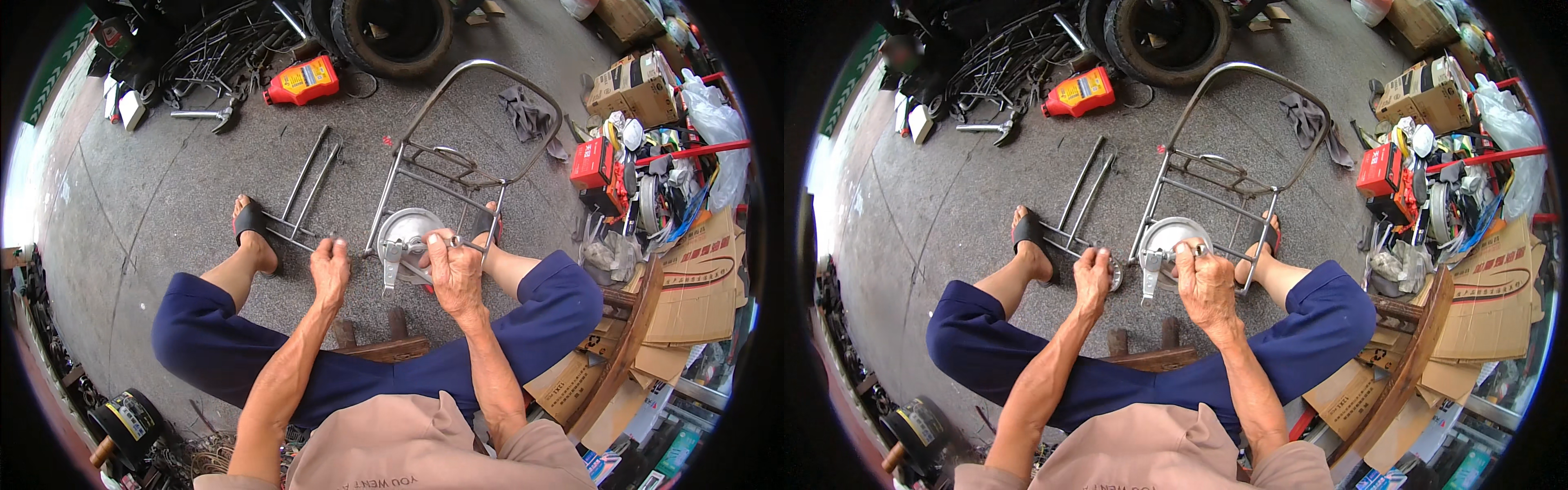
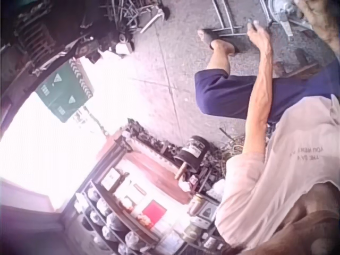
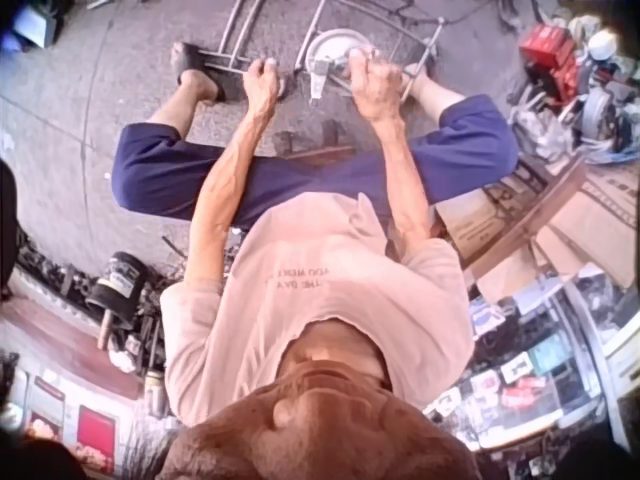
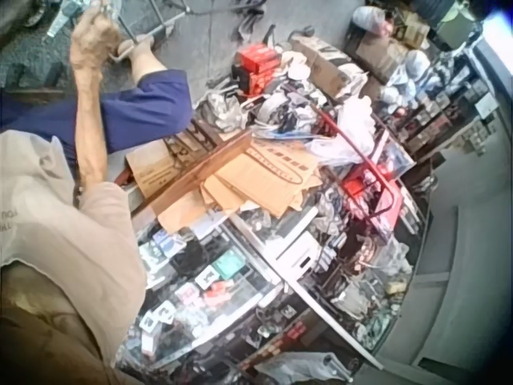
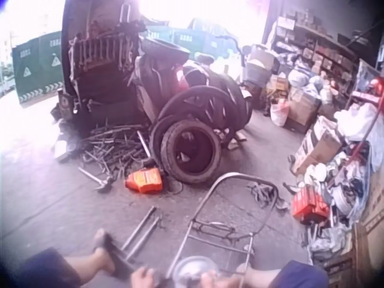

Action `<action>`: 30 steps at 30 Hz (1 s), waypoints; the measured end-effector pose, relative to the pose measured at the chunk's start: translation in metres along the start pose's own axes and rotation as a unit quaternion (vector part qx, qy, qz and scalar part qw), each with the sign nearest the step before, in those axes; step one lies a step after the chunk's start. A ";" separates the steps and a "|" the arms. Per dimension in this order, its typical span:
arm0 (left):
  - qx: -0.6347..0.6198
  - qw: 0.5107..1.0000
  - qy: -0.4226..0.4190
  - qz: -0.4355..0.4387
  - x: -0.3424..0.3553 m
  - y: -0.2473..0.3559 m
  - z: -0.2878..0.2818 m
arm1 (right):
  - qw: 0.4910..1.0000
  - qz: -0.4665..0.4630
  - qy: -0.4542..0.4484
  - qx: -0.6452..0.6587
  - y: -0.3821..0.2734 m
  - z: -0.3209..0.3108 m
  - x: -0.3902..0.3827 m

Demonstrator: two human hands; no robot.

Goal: The person sits on a low stool in a cluttered workshop and uses a wrench and a metal rod to work on a silver mechanical part, likely a brake drum or hub. They manipulate the part on the floor, applying force with the tools to adjust or disassemble it.

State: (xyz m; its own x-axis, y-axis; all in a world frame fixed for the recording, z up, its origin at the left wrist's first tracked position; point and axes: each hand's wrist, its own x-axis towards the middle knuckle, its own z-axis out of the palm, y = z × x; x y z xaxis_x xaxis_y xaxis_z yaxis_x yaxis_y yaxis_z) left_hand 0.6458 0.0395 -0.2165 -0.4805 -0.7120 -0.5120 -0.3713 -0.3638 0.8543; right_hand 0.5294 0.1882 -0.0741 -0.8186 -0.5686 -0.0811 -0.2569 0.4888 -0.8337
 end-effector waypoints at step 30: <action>0.294 0.922 0.248 -0.043 0.132 -0.098 -0.065 | 0.924 -0.195 -0.243 -0.220 -0.047 -0.047 0.052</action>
State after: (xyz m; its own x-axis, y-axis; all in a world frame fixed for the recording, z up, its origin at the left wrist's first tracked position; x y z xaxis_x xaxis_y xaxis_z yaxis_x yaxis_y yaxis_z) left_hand 0.6706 -0.0577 -0.3618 -0.0611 -0.9360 -0.3466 -0.8275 -0.1467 0.5420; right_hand 0.4753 0.1667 -0.0137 -0.3191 -0.9363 -0.1467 -0.7552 0.3447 -0.5575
